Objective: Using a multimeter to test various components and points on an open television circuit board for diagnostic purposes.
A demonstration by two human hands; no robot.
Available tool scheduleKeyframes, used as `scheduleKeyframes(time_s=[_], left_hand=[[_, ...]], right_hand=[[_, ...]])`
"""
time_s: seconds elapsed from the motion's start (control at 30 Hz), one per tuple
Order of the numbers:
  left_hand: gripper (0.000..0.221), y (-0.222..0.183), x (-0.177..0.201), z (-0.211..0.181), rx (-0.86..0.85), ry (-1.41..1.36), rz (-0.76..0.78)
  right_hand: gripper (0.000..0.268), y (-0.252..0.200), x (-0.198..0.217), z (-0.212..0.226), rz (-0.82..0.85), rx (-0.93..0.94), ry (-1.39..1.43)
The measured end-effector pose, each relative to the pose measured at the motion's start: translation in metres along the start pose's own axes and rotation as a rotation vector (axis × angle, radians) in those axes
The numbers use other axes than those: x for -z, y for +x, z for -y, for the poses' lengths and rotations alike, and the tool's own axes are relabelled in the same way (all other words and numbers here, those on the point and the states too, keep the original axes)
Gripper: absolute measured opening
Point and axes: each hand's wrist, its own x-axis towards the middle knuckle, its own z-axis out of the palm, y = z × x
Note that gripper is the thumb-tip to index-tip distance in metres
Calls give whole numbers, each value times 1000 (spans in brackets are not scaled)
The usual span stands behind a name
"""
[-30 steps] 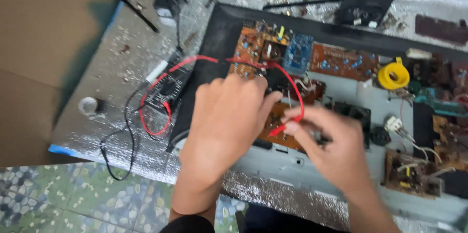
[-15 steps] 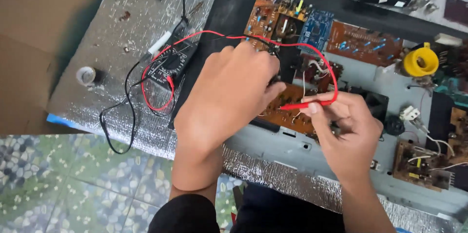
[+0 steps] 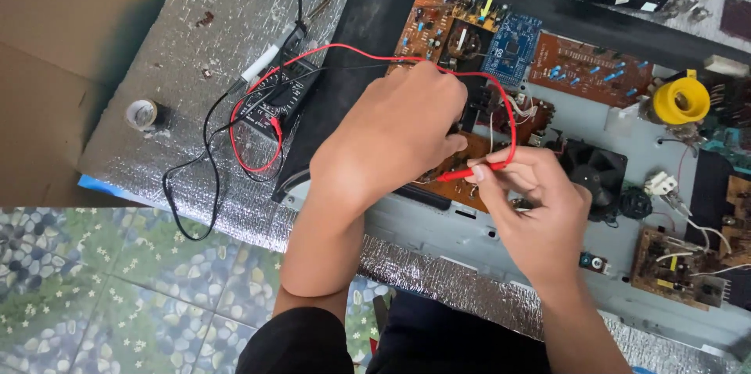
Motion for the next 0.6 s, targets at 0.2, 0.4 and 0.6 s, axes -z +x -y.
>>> scheduleKeyframes(time_s=[0.2,0.4,0.6], left_hand=[[27,-4,-6,0,-56,-1,-90],[18,-36,1,-8,107,-71,-98],[25,-65,-15,-2,149,-279,-410]], right_hand=[[21,-3,-3,4,-12,-2,26],[20,-16,0,6,-30,37,77],[12,-19,2,-8,-64,167,135]])
